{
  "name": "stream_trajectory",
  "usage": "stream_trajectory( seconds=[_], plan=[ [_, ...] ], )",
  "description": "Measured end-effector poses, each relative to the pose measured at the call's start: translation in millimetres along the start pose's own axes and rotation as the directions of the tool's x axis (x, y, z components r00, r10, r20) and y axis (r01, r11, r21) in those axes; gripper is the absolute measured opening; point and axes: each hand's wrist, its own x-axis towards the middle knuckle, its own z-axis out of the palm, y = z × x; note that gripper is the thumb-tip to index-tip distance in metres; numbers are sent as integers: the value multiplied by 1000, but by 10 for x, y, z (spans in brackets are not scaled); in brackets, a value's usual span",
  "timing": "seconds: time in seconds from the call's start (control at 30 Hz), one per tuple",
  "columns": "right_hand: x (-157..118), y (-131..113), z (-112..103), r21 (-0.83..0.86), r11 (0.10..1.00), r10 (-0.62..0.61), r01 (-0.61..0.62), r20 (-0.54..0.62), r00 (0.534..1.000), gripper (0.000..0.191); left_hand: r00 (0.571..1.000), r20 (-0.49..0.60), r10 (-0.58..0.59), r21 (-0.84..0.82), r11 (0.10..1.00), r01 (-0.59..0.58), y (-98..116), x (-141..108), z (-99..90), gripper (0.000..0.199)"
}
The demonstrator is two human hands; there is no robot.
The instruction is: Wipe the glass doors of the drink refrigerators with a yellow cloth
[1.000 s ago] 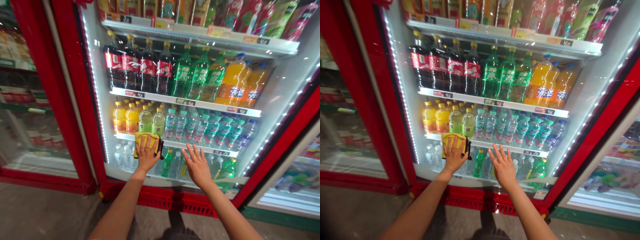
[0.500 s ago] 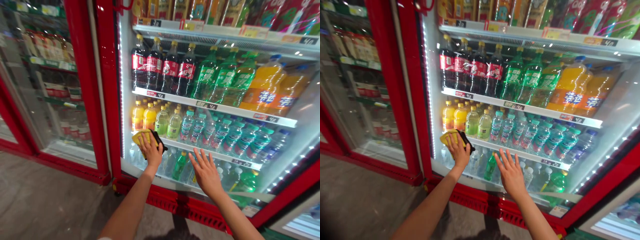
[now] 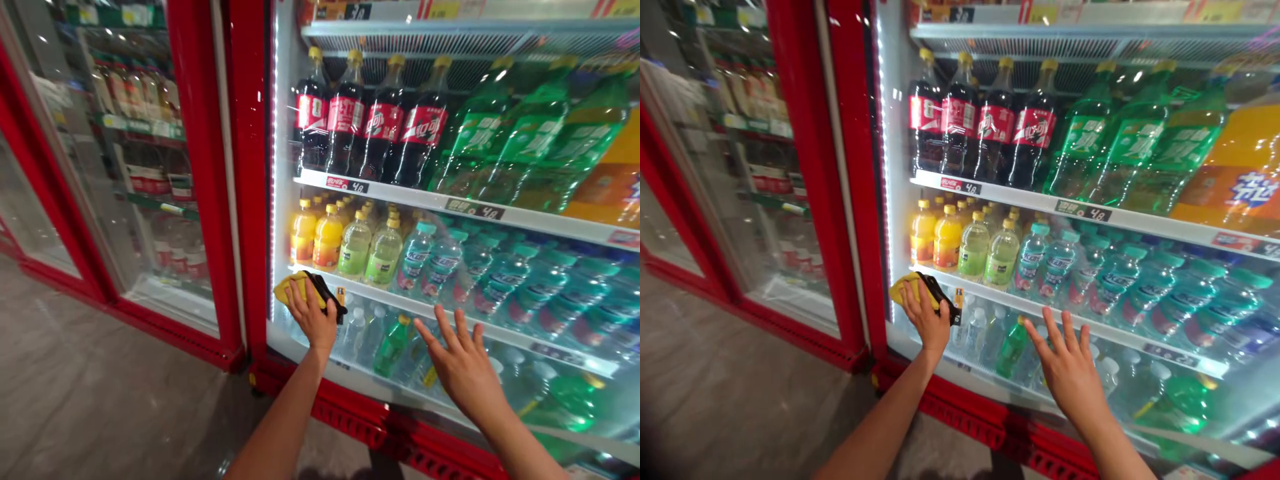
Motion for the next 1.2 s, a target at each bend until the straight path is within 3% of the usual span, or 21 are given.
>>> stream_trajectory(
  seconds=[0.1, 0.2, 0.33, 0.43, 0.5, 0.57, 0.63, 0.67, 0.73, 0.8, 0.83, 0.87, 0.93, 1.0, 1.03, 1.13, 1.2],
  plan=[
    [-27, 22, 41, -4, 1000, -5, 5, 2, 1000, 93, 999, 49, 9, 0, 1000, -9, -22, 40, -47, 79],
    [-51, 63, 94, 3, 1000, -13, 13, -4, 1000, 85, 991, 133, 27, -6, 1000, -27, -244, 46, -79, 79],
    [-66, 83, 131, 18, 999, -26, 26, -4, 1000, 75, 985, 79, -154, 11, 988, 154, -535, -128, -85, 81],
    [-70, 62, 101, 11, 1000, -10, 10, -8, 1000, 74, 979, 107, -175, 17, 985, 174, -357, -227, -95, 85],
    [-77, 52, 81, 1, 1000, -14, 14, 0, 1000, 78, 977, 210, -36, 11, 999, 34, -102, -148, -117, 87],
    [-89, 53, 81, -4, 1000, -23, 23, 11, 1000, 85, 948, 295, 118, -21, 993, -117, 90, 36, -152, 83],
    [-103, 65, 100, -14, 1000, -24, 24, 16, 1000, 89, 935, 306, 179, -60, 984, -169, 101, 216, -186, 76],
    [-110, 72, 111, -24, 999, -23, 24, 16, 1000, 90, 949, 279, 145, -65, 989, -132, 38, 264, -195, 73],
    [-121, 82, 122, -58, 998, -32, 33, 16, 999, 90, 980, 195, -36, -45, 998, 45, -157, 240, -198, 70],
    [-125, 78, 108, -90, 995, -47, 48, 20, 999, 90, 963, 141, -230, -9, 972, 234, -320, 101, -193, 70],
    [-123, 70, 92, -99, 994, -50, 52, 25, 998, 91, 951, 150, -269, 5, 963, 271, -355, 32, -195, 70],
    [-120, 58, 73, -104, 993, -48, 50, 30, 998, 91, 949, 185, -253, 9, 967, 256, -355, -8, -204, 71],
    [-108, 27, 30, -103, 994, -34, 38, 41, 999, 91, 954, 281, -103, -19, 993, 112, -285, 50, -243, 72],
    [-96, 0, -6, -94, 995, -21, 26, 56, 998, 91, 947, 318, 45, -60, 998, -28, -213, 285, -302, 74],
    [-93, -6, -18, -90, 996, -17, 22, 65, 998, 91, 949, 307, 63, -63, 997, -46, -211, 430, -333, 74],
    [-111, 14, -34, -74, 997, -12, 20, 99, 995, 87, 965, 223, -139, -16, 989, 146, -386, 694, -393, 76],
    [-142, 35, -39, -61, 998, -14, 21, 120, 993, 81, 936, 189, -296, -5, 953, 302, -583, 605, -389, 77]
  ],
)
